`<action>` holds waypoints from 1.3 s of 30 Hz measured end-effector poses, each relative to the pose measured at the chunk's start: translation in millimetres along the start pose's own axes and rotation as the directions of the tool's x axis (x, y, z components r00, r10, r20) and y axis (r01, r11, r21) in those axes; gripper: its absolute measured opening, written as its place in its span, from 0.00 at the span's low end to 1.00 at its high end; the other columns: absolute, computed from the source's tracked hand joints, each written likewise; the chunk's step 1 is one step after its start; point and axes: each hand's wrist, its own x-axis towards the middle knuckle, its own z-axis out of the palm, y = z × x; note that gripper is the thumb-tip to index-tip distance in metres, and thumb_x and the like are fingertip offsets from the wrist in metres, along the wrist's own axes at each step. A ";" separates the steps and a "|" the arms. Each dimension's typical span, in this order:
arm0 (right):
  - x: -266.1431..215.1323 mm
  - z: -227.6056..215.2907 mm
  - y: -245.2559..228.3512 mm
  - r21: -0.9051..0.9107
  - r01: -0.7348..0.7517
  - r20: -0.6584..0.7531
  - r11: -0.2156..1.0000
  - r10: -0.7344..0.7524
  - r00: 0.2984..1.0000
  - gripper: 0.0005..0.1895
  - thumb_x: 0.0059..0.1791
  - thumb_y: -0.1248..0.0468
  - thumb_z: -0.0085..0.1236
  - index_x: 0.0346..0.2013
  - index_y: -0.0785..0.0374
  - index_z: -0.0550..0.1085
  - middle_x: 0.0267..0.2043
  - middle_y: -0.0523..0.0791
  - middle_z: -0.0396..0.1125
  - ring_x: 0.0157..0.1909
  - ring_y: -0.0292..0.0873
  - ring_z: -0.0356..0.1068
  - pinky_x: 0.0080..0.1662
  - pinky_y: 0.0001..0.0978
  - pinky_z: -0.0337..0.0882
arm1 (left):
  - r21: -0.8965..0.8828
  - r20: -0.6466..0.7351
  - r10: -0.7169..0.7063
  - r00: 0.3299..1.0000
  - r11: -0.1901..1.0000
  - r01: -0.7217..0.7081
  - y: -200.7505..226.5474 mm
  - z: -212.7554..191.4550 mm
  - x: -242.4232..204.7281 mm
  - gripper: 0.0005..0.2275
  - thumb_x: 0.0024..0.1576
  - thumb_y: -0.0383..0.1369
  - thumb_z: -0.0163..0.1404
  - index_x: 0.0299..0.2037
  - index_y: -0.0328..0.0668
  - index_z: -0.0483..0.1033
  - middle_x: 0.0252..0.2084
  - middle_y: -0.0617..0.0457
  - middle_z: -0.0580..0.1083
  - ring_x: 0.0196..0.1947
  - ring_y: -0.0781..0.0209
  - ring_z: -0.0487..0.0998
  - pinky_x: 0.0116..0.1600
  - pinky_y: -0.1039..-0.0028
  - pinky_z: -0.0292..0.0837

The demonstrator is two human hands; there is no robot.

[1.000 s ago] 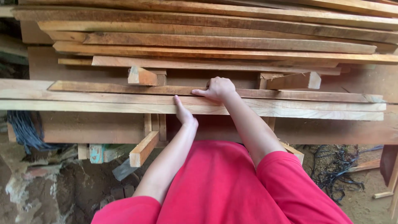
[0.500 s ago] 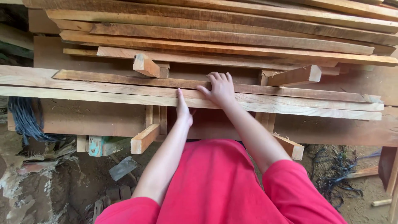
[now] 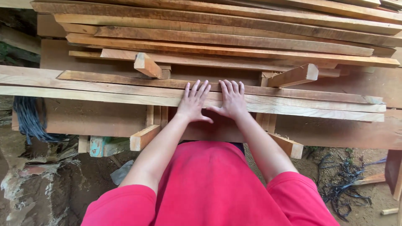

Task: The person aligns several wooden planks on a wooden rack and secures them using black plastic ties. They wrap the ties around the planks and pull them tight to hold the wood in place.

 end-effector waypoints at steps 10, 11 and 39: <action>9.0 -7.1 19.1 -0.146 0.132 0.066 0.980 -0.124 0.990 0.72 0.23 0.26 0.65 0.73 0.58 0.56 0.65 0.45 0.59 0.68 0.46 0.55 0.67 0.47 0.49 | 0.101 -0.092 0.034 0.995 0.995 -0.025 -25.8 43.1 27.2 0.61 0.30 0.60 0.66 0.76 0.46 0.50 0.71 0.50 0.58 0.69 0.46 0.58 0.75 0.38 0.44; 9.5 -4.5 19.4 -0.134 0.139 0.062 0.981 -0.132 0.989 0.71 0.23 0.26 0.64 0.73 0.57 0.57 0.65 0.45 0.60 0.68 0.46 0.56 0.67 0.47 0.50 | 0.106 -0.088 0.038 0.995 0.994 -0.029 -26.4 43.8 25.6 0.61 0.30 0.60 0.65 0.76 0.46 0.50 0.71 0.50 0.58 0.69 0.46 0.58 0.75 0.38 0.44; 2.9 -21.9 16.1 -0.093 0.135 0.063 0.986 -0.130 0.990 0.68 0.27 0.32 0.69 0.75 0.56 0.55 0.69 0.46 0.58 0.70 0.48 0.55 0.69 0.48 0.49 | -0.246 0.206 -0.326 0.923 0.895 0.371 -14.7 3.9 -4.9 0.56 0.46 0.43 0.65 0.78 0.37 0.35 0.81 0.40 0.32 0.79 0.34 0.28 0.79 0.41 0.26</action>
